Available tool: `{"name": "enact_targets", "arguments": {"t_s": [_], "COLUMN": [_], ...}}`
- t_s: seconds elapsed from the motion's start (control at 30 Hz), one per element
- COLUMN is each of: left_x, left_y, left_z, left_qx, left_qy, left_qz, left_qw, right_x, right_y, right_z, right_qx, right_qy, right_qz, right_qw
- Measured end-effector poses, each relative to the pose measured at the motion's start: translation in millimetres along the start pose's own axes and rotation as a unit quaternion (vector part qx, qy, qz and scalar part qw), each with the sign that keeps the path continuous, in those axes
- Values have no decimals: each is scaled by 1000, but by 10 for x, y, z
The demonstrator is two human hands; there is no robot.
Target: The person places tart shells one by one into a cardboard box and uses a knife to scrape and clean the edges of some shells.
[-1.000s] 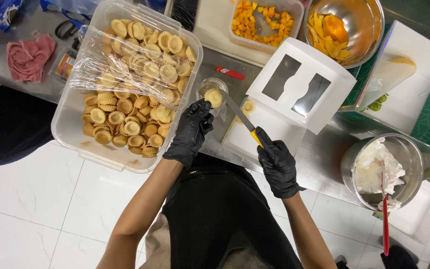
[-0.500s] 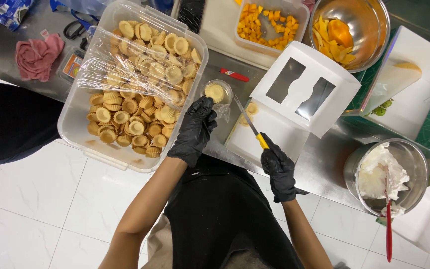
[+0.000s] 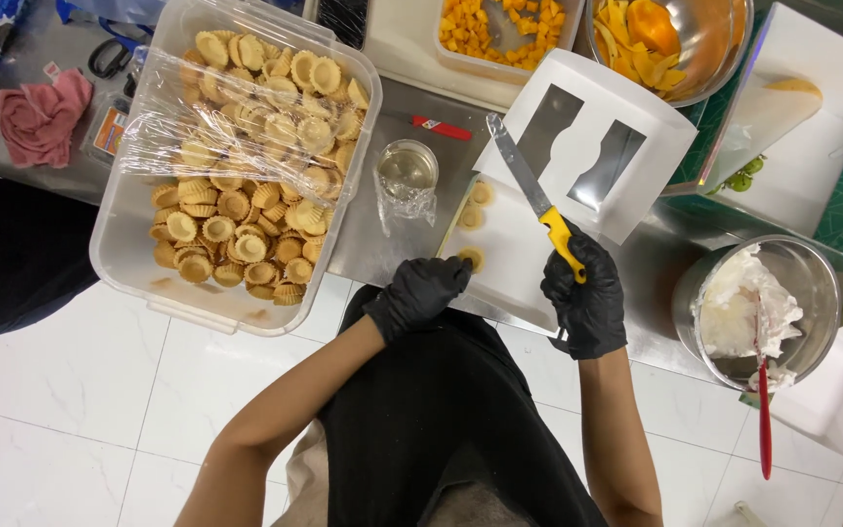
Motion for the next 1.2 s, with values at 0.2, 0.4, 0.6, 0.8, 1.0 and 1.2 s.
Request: {"name": "enact_targets", "arguments": {"t_s": [0.2, 0.4, 0.6, 0.8, 1.0, 1.2], "left_x": [-101, -104, -486, -473, -179, -714], "left_y": [-1342, -1235, -1989, -2090, -906, 1281], "left_z": [-149, -200, -325, -267, -73, -823], "left_qx": [279, 243, 242, 342, 93, -21], "left_qy": [79, 95, 211, 212, 229, 389], "left_qz": [-79, -83, -150, -293, -192, 126], "left_qw": [954, 962, 935, 867, 950, 912], "right_x": [-126, -311, -288, -230, -159, -39], "right_y": [51, -43, 27, -53, -299, -439], "right_z": [148, 89, 118, 199, 217, 138], "right_qx": [-21, -30, -45, -95, -205, -263], "right_qy": [-6, -2, 5, -9, 2, 13], "right_qz": [50, 51, 42, 39, 9, 8], "right_qw": [999, 998, 998, 995, 979, 965]}}
Point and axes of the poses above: each hand's wrist, its own x-axis towards the middle knuckle, its own y-axis out of the back of the hand, z = x × y, the point moved 5 cm from there along x, towards the middle knuckle, and after that the axes turned 5 degrees about x, right-handed, at the moved point
